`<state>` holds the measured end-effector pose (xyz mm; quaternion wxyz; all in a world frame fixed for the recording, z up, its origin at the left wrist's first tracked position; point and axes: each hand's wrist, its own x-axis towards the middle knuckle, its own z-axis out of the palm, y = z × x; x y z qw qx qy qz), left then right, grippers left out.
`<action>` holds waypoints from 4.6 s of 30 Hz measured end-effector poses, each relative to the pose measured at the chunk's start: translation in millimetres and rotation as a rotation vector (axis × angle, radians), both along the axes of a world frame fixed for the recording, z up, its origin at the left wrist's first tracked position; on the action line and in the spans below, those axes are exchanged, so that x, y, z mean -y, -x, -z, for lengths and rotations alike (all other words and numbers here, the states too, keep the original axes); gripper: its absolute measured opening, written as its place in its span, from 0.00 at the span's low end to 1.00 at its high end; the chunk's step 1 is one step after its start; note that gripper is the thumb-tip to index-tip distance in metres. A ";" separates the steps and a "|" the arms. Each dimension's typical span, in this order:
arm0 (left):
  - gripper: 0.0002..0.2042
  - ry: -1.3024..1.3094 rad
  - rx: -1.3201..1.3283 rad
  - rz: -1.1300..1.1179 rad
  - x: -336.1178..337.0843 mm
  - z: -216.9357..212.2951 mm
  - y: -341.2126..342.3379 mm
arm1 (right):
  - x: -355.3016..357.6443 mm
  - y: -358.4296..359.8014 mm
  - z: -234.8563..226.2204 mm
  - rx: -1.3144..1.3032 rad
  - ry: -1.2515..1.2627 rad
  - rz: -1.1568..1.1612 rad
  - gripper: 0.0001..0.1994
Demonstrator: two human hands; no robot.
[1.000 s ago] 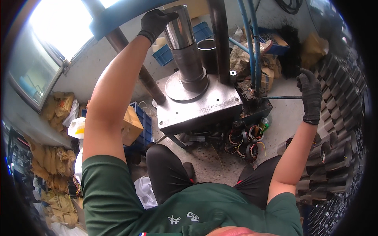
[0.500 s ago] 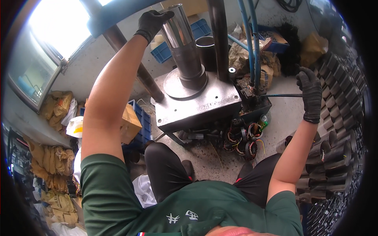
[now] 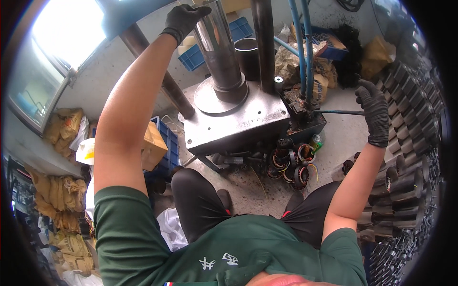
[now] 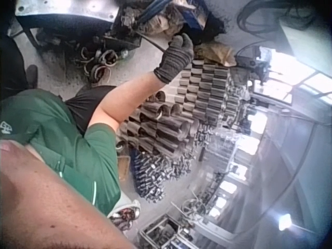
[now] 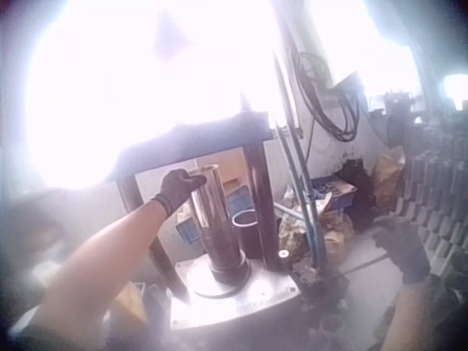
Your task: The person assembles a stator by inserting copper coils into a metal frame, guiding wires with a thin tool, and then placing the assembly into a large industrial press machine.
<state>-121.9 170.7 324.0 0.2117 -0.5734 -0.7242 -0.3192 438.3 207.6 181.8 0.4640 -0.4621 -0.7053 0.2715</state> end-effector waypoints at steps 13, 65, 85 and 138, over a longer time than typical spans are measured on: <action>0.42 -0.521 0.685 0.318 22.5 133.4 -29.1 | 82.4 -19.6 9.3 1.049 -0.257 -0.419 0.16; 0.36 -0.178 0.746 0.171 64.2 317.8 -69.0 | 134.1 -36.5 66.9 0.763 0.068 -0.119 0.10; 0.38 -0.152 0.717 0.198 61.3 323.3 -65.4 | -64.8 34.6 -53.1 0.317 -0.334 0.013 0.11; 0.37 -0.111 0.603 0.117 67.8 325.8 -62.1 | 122.3 -26.2 57.4 0.882 0.236 -0.245 0.11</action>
